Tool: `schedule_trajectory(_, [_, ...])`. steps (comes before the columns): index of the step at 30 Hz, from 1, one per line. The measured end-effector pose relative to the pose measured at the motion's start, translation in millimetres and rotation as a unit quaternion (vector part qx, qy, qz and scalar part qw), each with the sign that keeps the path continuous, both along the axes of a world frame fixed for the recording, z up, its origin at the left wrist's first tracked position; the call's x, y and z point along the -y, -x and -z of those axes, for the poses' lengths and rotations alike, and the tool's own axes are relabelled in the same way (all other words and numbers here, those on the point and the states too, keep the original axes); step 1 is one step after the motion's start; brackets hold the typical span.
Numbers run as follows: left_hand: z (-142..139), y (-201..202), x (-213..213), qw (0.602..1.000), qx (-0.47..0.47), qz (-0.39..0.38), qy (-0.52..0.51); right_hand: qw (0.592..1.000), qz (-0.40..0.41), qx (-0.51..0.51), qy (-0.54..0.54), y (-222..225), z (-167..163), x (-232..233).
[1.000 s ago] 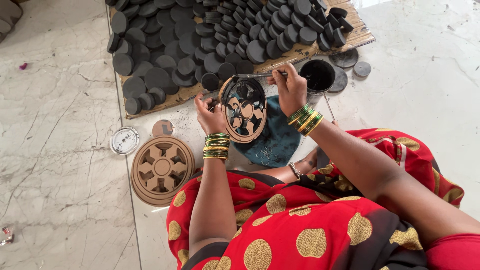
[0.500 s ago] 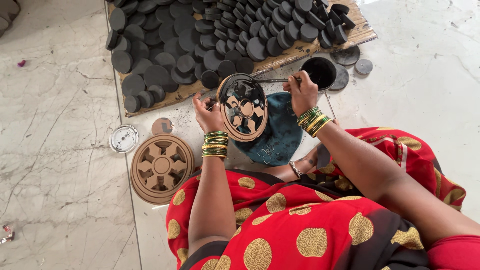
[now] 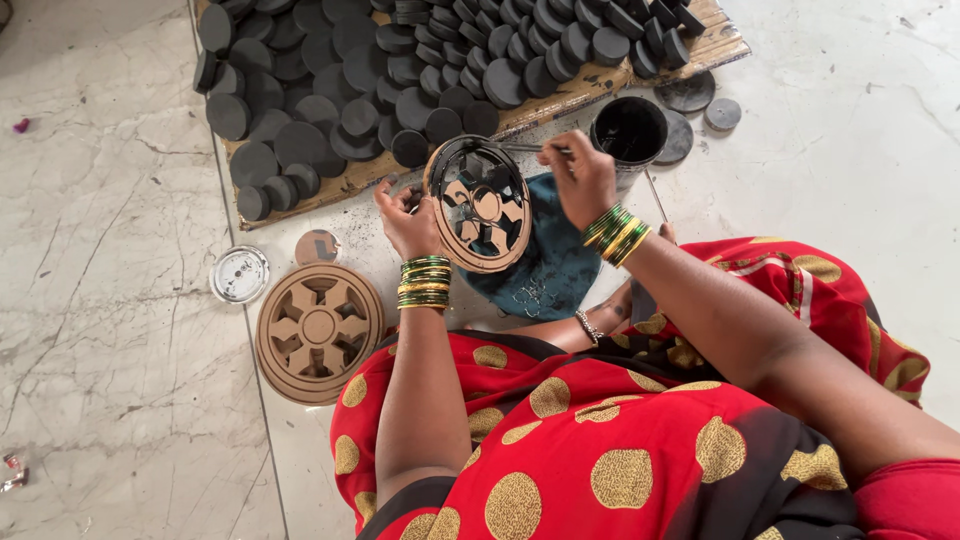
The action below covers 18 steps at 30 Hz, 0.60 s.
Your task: The person sits on the floor and paints carved wooden decorative discs black, using a brush dipped from a cup of black paint. They hold each disc steady with one hand while brushing its recessed patterned face, working through discs one at a time, with many already-painted black discs stacked on a board nearby.
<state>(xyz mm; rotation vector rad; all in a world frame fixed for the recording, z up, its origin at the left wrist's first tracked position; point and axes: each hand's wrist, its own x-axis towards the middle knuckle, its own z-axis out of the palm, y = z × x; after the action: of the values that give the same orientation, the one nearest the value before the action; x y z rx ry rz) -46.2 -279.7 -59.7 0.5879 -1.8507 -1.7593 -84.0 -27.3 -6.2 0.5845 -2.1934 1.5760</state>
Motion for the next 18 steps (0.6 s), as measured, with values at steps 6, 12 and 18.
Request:
schedule_trajectory(6, [0.5, -2.1, 2.4, 1.0, 0.007, -0.013, 0.002, 0.995, 0.012, 0.048, -0.082, -9.6, 12.6, -26.3])
schedule_trajectory(12, [-6.8, -7.1, -1.0, 0.988, 0.03, -0.12, -0.092, 0.982, 0.015, 0.068, -0.177, -37.1, 5.7, -31.4])
schedule_trajectory(18, [-16.2, -9.7, -3.2, 0.983, 0.012, -0.143, -0.117, 0.981, 0.031, 0.024, -0.19, -40.2, -1.2, -27.0])
